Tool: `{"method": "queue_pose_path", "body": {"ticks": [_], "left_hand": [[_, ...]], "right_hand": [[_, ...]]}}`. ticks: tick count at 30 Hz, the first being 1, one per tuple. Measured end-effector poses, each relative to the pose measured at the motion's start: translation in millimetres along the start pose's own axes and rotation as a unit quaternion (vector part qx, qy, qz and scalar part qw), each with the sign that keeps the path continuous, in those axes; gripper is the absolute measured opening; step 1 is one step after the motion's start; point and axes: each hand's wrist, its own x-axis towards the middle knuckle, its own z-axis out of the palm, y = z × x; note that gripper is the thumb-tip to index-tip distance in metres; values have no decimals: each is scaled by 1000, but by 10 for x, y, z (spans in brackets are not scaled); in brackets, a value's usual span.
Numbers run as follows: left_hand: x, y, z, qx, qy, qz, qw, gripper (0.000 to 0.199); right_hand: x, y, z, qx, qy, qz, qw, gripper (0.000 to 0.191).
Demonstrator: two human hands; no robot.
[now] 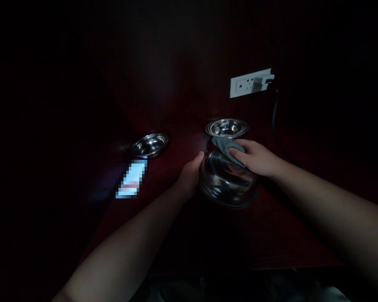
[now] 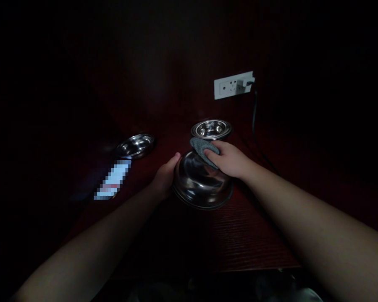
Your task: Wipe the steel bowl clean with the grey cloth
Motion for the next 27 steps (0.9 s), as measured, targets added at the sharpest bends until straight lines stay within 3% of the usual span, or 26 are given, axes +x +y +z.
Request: {"method": "queue_pose_path", "body": {"ticks": [27], "left_hand": [[-27, 10, 19, -9, 8, -8, 1000, 38]], "right_hand": [[1, 13, 7, 5, -4, 5, 1000, 24]]}}
